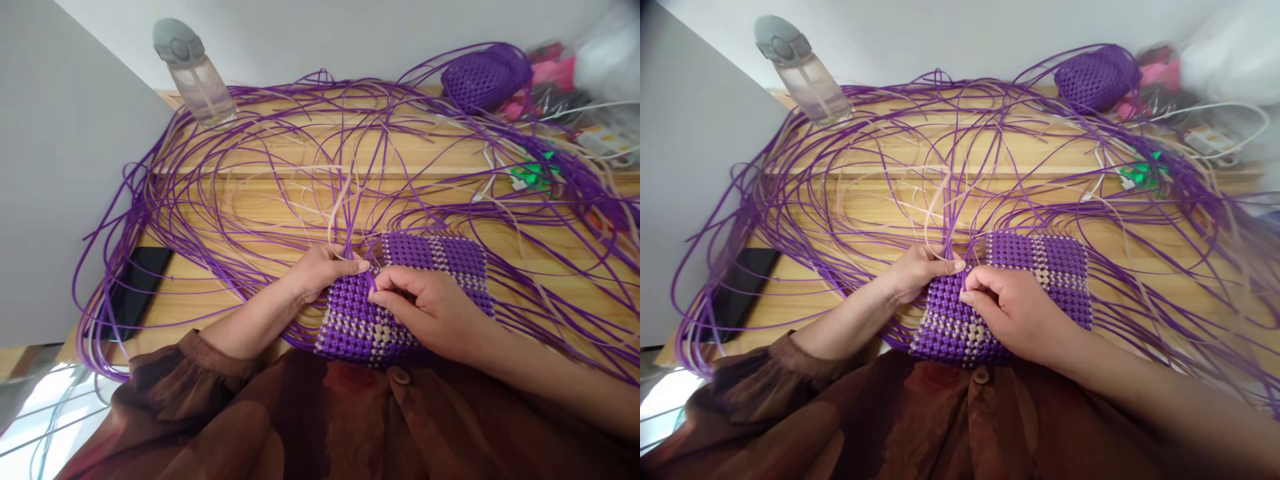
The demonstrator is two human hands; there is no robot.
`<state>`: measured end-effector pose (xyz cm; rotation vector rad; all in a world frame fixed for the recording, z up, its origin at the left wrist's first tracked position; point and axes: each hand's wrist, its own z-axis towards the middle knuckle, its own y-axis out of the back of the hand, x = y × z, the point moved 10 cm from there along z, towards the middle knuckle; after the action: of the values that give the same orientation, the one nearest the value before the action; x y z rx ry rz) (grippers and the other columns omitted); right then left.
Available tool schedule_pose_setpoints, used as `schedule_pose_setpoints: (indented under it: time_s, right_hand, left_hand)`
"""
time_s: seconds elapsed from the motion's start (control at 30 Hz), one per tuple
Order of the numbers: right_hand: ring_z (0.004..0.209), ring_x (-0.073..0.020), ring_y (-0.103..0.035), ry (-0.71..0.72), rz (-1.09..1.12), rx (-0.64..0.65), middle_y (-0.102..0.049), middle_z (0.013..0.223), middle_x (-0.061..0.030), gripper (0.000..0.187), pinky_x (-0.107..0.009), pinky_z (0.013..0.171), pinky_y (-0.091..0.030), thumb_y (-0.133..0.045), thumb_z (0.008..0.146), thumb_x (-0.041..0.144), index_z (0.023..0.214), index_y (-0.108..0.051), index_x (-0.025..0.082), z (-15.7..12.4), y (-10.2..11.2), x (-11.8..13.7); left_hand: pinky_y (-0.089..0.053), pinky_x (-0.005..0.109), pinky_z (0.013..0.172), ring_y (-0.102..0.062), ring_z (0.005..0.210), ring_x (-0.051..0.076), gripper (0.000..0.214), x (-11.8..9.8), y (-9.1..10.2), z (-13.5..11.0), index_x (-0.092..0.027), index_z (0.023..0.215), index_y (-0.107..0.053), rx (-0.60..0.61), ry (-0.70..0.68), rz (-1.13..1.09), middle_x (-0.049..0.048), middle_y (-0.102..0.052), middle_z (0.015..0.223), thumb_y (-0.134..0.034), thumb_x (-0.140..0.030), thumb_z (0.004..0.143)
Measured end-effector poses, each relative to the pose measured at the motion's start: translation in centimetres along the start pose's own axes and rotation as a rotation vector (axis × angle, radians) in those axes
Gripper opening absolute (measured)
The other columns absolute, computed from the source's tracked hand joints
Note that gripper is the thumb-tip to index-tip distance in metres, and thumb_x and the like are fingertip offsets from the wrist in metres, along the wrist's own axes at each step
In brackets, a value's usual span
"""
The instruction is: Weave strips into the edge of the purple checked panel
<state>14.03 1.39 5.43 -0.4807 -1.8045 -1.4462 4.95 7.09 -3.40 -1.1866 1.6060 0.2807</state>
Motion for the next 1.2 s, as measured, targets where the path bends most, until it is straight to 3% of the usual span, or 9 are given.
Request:
schedule_pose_setpoints:
  time_s: [0.2, 0.33, 0.4, 0.57, 0.67, 0.8, 0.97, 1.03, 1.2]
  right_hand:
    - [0.048, -0.0104, -0.049, -0.126, 0.102, 0.081, -0.052, 0.051, 0.0058, 0.023, -0.025, 0.052, -0.034, -0.056, 0.091, 0.031, 0.071, -0.054, 0.02, 0.7, -1.4, -0.8]
    - [0.038, -0.0093, -0.046, -0.223, 0.209, 0.232, -0.048, 0.044, 0.0078, 0.023, -0.023, 0.044, -0.033, -0.054, 0.093, 0.033, 0.073, -0.055, 0.021, 0.7, -2.2, -1.3]
    - [0.039, -0.0097, -0.05, -0.254, 0.214, 0.296, -0.055, 0.05, 0.0059, 0.025, -0.023, 0.043, -0.037, -0.051, 0.094, 0.036, 0.076, -0.059, 0.02, 1.0, -1.8, -1.7]
    - [0.058, -0.0134, -0.06, -0.153, 0.01, 0.024, -0.068, 0.069, 0.0002, 0.02, -0.026, 0.054, -0.043, -0.058, 0.088, 0.036, 0.082, -0.068, 0.02, 4.2, 2.7, -2.4]
    - [0.065, -0.015, -0.061, -0.117, 0.003, -0.02, -0.069, 0.072, -0.0011, 0.019, -0.028, 0.06, -0.043, -0.062, 0.085, 0.035, 0.081, -0.07, 0.02, 5.5, 2.5, -2.3]
    - [0.055, -0.0122, -0.049, -0.07, -0.059, -0.107, -0.059, 0.059, 0.0005, 0.028, -0.029, 0.055, -0.033, -0.062, 0.086, 0.037, 0.065, -0.063, 0.018, 8.0, 3.1, -2.3]
    - [0.057, -0.0125, -0.042, -0.135, -0.233, -0.489, -0.05, 0.057, 0.0011, 0.026, -0.03, 0.058, -0.028, -0.069, 0.08, 0.029, 0.06, -0.055, 0.019, 12.7, 9.3, -5.0]
    - [0.057, -0.0125, -0.041, -0.172, -0.218, -0.582, -0.047, 0.057, 0.0014, 0.027, -0.03, 0.058, -0.029, -0.07, 0.078, 0.026, 0.059, -0.053, 0.019, 14.1, 10.9, -6.3]
    - [0.052, -0.0116, -0.043, -0.222, 0.039, -0.56, -0.05, 0.057, 0.001, 0.025, -0.029, 0.054, -0.035, -0.064, 0.084, 0.026, 0.063, -0.053, 0.02, 15.7, 10.0, -8.0]
  left_hand:
    - [-0.04, 0.024, 0.058, -0.053, 0.055, 0.009, 0.024, -0.8, 0.8, -0.2, -0.011, 0.07, -0.069, -0.135, -0.138, 0.11, 0.0004, -0.065, 0.062, -0.083, -0.029, 0.064]
    - [-0.04, 0.025, 0.059, -0.053, 0.057, 0.009, 0.024, -1.1, 0.6, -0.2, -0.011, 0.072, -0.069, -0.117, -0.173, 0.158, 0.0009, -0.064, 0.063, -0.081, -0.031, 0.068]
    - [-0.039, 0.025, 0.06, -0.052, 0.057, 0.009, 0.025, -1.4, 0.5, -0.2, -0.012, 0.072, -0.069, -0.098, -0.191, 0.166, 0.0009, -0.064, 0.064, -0.081, -0.033, 0.068]
    - [-0.041, 0.026, 0.064, -0.054, 0.06, 0.01, 0.025, -1.6, 0.0, -0.3, -0.012, 0.072, -0.07, -0.053, -0.198, 0.092, 0.0018, -0.065, 0.067, -0.083, -0.033, 0.067]
    - [-0.042, 0.026, 0.068, -0.055, 0.062, 0.01, 0.024, -1.7, -0.1, -0.3, -0.012, 0.07, -0.07, -0.038, -0.199, 0.038, 0.0014, -0.065, 0.067, -0.084, -0.03, 0.065]
    - [-0.041, 0.026, 0.066, -0.053, 0.059, 0.01, 0.025, -1.5, -0.3, -0.3, -0.012, 0.069, -0.069, -0.016, -0.159, 0.016, 0.0008, -0.065, 0.064, -0.086, -0.03, 0.064]
    - [-0.043, 0.025, 0.065, -0.057, 0.059, 0.01, 0.024, -1.3, -0.5, -0.5, -0.012, 0.069, -0.069, 0.0, -0.108, 0.0, 0.0019, -0.068, 0.065, -0.086, -0.028, 0.065]
    - [-0.043, 0.025, 0.064, -0.058, 0.059, 0.009, 0.025, -1.3, -0.5, -0.5, -0.012, 0.069, -0.069, -0.004, -0.1, -0.013, 0.0012, -0.067, 0.064, -0.087, -0.028, 0.064]
    - [-0.046, 0.026, 0.064, -0.06, 0.059, 0.011, 0.033, -0.2, -0.8, -0.2, -0.011, 0.074, -0.07, 0.013, -0.016, -0.145, 0.0029, -0.069, 0.068, -0.085, -0.04, 0.067]
